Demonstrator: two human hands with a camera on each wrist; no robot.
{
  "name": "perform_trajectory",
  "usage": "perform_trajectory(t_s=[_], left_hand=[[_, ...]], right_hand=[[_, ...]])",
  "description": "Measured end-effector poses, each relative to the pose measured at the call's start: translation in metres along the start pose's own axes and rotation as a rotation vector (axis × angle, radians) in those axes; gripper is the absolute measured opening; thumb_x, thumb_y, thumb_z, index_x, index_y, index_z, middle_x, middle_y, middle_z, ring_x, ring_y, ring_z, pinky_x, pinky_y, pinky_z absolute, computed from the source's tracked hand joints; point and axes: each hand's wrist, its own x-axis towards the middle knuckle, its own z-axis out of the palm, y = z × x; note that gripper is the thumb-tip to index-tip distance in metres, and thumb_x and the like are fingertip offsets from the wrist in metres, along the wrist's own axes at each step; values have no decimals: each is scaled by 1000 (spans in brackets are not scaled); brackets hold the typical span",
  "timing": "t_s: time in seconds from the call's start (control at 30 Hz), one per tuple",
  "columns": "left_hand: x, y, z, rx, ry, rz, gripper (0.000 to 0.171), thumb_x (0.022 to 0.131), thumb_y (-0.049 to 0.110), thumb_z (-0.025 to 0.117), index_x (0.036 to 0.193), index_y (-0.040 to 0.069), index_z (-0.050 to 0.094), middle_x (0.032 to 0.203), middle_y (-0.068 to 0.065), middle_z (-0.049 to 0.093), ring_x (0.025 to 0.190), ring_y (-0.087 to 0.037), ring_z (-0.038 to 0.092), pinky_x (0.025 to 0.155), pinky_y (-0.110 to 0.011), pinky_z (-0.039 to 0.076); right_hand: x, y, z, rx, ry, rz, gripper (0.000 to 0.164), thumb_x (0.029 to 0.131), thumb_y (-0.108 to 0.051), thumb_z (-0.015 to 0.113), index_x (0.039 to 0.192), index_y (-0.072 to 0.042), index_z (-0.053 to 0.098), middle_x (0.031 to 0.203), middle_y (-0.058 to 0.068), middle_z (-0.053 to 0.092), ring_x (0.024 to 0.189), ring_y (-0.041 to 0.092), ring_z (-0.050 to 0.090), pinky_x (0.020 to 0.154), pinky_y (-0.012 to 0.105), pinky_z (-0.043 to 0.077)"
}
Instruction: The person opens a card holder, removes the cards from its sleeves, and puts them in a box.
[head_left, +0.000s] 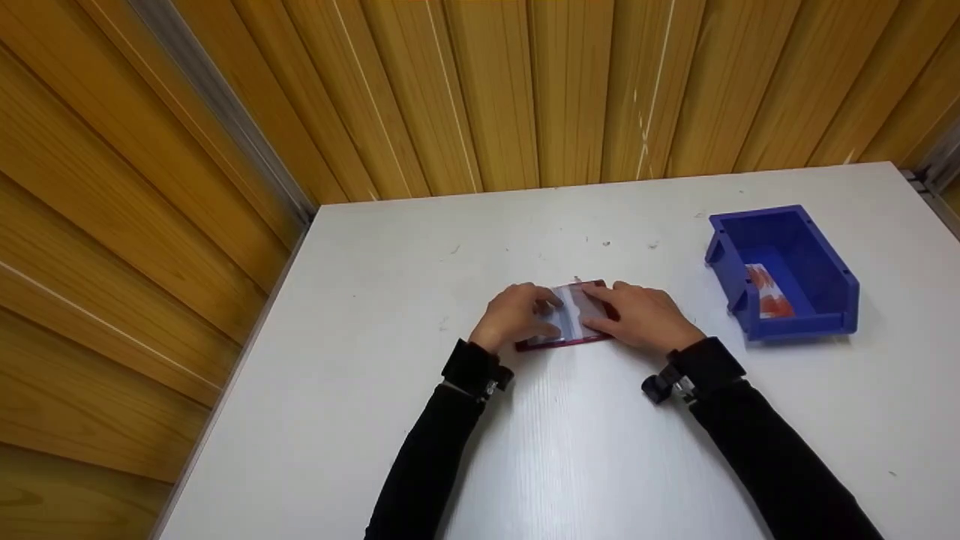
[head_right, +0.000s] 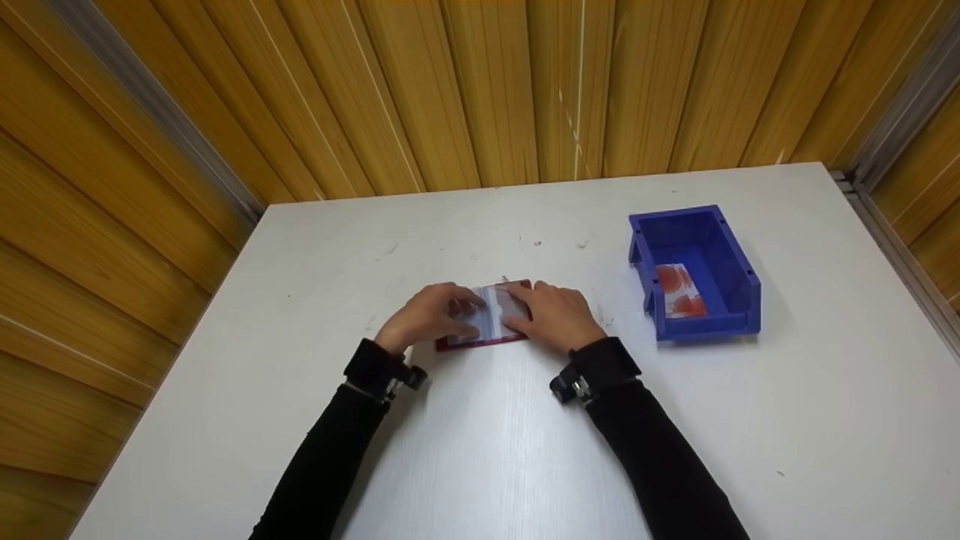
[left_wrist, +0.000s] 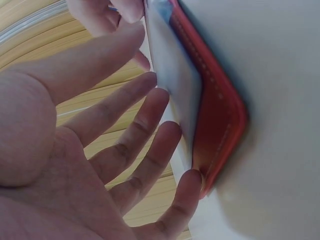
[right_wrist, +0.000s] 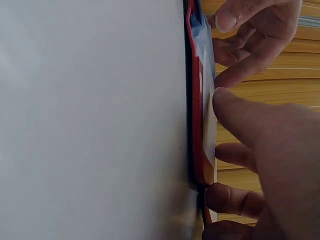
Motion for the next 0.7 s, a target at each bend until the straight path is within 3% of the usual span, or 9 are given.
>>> perform_trajectory(t_s=[0.1,0.23,0.5,0.6,0.7], left_hand=[[1,0,0,1,-1,-2,41,82,18,89,121,13,77,107,-6,75,100,-18,65,91,-32,51],[1,1,-1,-5,-1,-18,41,82,18,89,121,14,77,108,-6,74,100,-18,64,91,-32,51],[0,0,1,3,14,-5,41,81,16,89,120,13,77,107,-6,74,100,-19,64,92,-33,51],[0,-1,3,21,21,12,41,80,15,90,119,13,78,105,-6,74,98,-18,64,90,-32,51],[1,0,3,45,26,35,42,79,14,90,119,13,78,106,-7,73,96,-18,64,88,-31,51]], right_hand=[[1,2,0,1,-23,7,64,98,-52,66,154,-23,52,94,10,56,76,22,48,64,34,34],[2,5,0,63,-25,21,63,96,-51,69,151,-22,56,94,9,55,77,22,47,65,33,32],[5,12,6,225,46,46,58,88,-45,81,139,-21,67,88,5,50,77,21,42,68,34,30],[6,13,8,223,64,46,65,86,-47,82,143,-20,64,103,10,64,87,24,53,75,38,41],[6,15,7,192,49,51,73,87,-50,80,150,-20,57,121,14,68,98,27,58,86,44,46]])
